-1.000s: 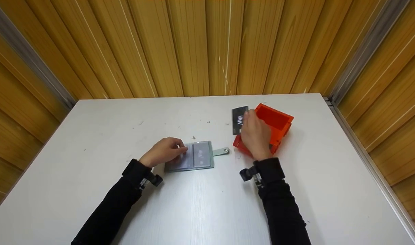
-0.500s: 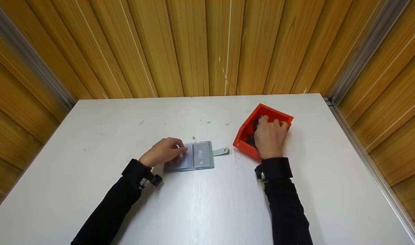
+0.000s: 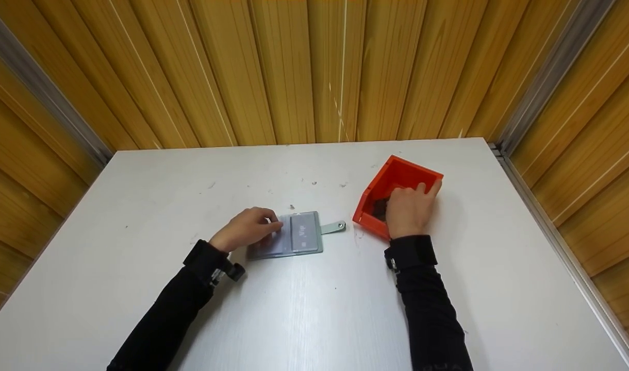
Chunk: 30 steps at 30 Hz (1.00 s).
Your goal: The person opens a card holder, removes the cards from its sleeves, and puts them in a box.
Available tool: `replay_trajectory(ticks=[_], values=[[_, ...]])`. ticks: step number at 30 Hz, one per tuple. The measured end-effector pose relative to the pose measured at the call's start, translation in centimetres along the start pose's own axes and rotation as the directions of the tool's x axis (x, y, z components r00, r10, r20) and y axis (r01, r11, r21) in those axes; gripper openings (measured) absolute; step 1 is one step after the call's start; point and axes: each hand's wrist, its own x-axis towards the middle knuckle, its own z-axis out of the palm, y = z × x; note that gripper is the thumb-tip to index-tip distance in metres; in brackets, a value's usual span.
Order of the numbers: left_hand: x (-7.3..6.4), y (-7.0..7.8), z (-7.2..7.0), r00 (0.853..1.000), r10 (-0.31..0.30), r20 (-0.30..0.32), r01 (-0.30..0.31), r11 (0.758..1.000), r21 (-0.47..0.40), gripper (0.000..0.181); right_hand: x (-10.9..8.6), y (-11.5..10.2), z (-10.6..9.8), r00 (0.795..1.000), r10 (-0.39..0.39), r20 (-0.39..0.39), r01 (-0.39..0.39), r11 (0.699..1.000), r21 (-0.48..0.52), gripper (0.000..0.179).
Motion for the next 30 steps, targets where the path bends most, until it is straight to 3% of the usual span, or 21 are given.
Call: replay_trajectory(ticks=[6, 9, 12, 15, 17, 19, 22, 24, 26, 30], values=[[0.1, 0.0, 0.0, 1.000, 0.002, 0.001, -0.002, 1.000, -0.003, 0.025, 0.3, 0.0, 0.1, 1.000, 0.027, 0.000, -0.027, 1.000, -0.007, 0.039], [0.1, -0.1, 0.0, 1.000, 0.006, -0.001, -0.006, 1.000, -0.001, 0.024, 0.3, 0.0, -0.1, 0.998, 0.039, -0.050, -0.036, 0.998, 0.058, 0.037], [0.1, -0.1, -0.1, 1.000, 0.008, -0.003, -0.008, 1.000, 0.002, 0.024, 0.2, -0.2, -0.5, 0.986, 0.060, -0.157, -0.032, 0.984, 0.175, 0.030], [0.1, 0.0, -0.2, 1.000, 0.003, -0.003, -0.003, 1.000, 0.004, 0.024, 0.2, -1.4, -1.3, 0.954, 0.065, -0.293, 0.039, 0.941, 0.335, 0.027], [0.1, 0.1, -0.2, 1.000, -0.001, -0.002, 0.001, 1.000, 0.005, 0.024, 0.1, -2.7, -1.6, 0.931, 0.024, -0.364, 0.147, 0.888, 0.436, 0.030], [0.1, 0.1, -0.2, 1.000, -0.005, 0.005, 0.004, 1.000, 0.013, 0.024, -0.3, -4.5, -1.7, 0.921, -0.080, -0.381, 0.280, 0.816, 0.505, 0.034], [0.1, 0.2, -0.1, 1.000, -0.004, 0.023, 0.003, 1.000, 0.030, 0.024, -1.2, -7.0, -1.3, 0.909, -0.313, -0.275, 0.416, 0.713, 0.564, 0.041], [0.0, 0.3, 0.1, 0.999, -0.002, 0.036, 0.001, 0.999, 0.042, 0.024, -1.7, -8.3, -0.8, 0.885, -0.446, -0.132, 0.434, 0.689, 0.581, 0.047], [0.0, 0.3, 0.2, 0.999, -0.004, 0.046, 0.002, 0.999, 0.050, 0.024, -2.2, -9.0, -0.3, 0.853, -0.521, 0.014, 0.421, 0.704, 0.572, 0.056], [-0.1, 0.5, 0.2, 0.998, -0.012, 0.054, 0.009, 0.998, 0.065, 0.025, -2.6, -9.1, 0.5, 0.813, -0.544, 0.205, 0.378, 0.762, 0.526, 0.072]])
